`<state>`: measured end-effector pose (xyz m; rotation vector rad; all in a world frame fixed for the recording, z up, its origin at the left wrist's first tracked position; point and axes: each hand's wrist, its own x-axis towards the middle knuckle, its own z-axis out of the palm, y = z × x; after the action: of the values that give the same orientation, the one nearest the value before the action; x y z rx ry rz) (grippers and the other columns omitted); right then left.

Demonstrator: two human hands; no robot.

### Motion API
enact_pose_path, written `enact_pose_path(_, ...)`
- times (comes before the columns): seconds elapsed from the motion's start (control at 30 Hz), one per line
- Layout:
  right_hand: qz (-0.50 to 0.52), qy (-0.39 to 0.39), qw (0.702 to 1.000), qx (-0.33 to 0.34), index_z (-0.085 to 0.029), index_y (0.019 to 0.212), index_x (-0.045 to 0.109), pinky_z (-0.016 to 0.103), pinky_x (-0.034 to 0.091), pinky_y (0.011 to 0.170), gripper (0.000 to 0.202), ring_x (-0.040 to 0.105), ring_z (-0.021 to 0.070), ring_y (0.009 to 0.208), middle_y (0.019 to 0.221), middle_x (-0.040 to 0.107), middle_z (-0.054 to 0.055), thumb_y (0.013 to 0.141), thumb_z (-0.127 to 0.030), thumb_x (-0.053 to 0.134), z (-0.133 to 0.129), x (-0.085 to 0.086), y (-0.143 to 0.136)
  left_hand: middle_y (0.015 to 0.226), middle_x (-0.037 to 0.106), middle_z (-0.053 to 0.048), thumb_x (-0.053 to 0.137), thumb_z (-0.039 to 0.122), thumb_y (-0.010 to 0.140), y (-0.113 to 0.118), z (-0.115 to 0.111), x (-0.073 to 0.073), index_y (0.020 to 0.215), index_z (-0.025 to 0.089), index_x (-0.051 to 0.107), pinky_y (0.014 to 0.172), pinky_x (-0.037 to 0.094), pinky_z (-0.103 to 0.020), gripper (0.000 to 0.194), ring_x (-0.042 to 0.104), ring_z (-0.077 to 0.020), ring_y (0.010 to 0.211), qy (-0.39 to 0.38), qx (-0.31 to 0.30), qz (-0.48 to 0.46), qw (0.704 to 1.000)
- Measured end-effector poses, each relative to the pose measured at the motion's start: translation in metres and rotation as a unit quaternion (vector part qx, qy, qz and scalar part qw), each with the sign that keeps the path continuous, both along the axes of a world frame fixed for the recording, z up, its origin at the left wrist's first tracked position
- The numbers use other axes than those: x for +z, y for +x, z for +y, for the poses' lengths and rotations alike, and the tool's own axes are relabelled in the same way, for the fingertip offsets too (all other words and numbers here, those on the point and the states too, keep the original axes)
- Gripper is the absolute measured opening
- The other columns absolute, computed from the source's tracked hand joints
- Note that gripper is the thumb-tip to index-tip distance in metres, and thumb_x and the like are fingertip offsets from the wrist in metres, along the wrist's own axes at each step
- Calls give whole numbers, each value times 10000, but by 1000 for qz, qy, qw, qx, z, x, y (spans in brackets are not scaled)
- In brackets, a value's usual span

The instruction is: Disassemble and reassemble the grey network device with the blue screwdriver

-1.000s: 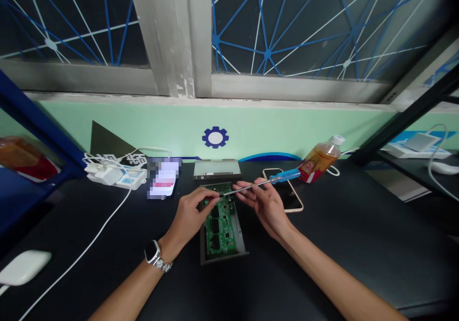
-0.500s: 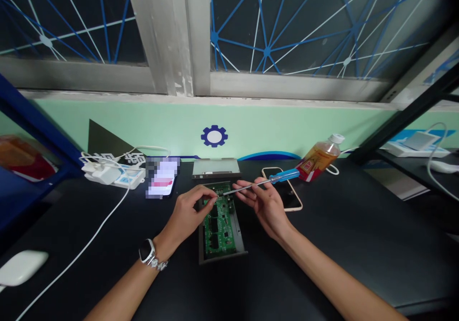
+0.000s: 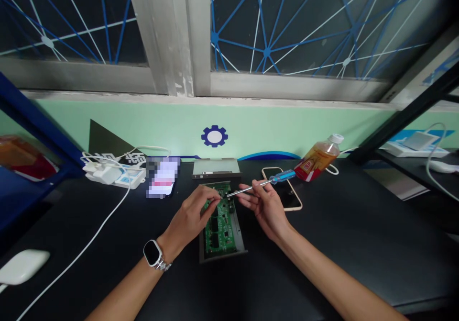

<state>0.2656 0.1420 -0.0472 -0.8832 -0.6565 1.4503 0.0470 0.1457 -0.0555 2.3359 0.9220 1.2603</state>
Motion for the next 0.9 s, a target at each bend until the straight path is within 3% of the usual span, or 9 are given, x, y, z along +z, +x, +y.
enact_pose_path(0.17,-4,-4,1000,13,-218,791,456,284,638,650,377,785,220,752,869,790,71,809,-374,799,-2,0,-3,1018,602,-56,514,72,971,0,-1,3,1095,205,532,874,506,-339,183,599,-179,991,40,-11,12,999)
enact_pose_path(0.3,-10,3,1000,-5,-212,819,486,289,639,659,352,786,228,776,899,791,98,818,-392,788,0,0,-1,1020,587,-59,466,96,995,-8,5,10,1082,203,523,860,500,-345,149,585,-180,978,23,-7,36,999)
enact_pose_path(0.47,-32,23,999,-28,-197,854,522,311,643,716,308,784,226,809,936,790,113,839,-378,770,7,0,9,1022,594,-54,464,206,1010,-56,28,17,1027,212,572,883,473,-384,110,568,-211,980,-14,71,164,984)
enact_pose_path(0.63,-63,40,997,-1,-201,853,507,342,648,690,313,783,239,772,884,789,102,850,-389,758,6,-5,7,986,599,-61,488,184,965,-97,45,4,929,202,614,828,447,-393,132,556,-241,926,-29,139,285,948)
enact_pose_path(0.9,-77,51,995,29,-207,864,498,381,646,671,333,776,239,724,847,783,72,839,-409,762,4,-9,5,987,623,-70,511,190,937,-94,44,-2,888,207,664,808,423,-420,161,570,-278,952,-43,186,344,919)
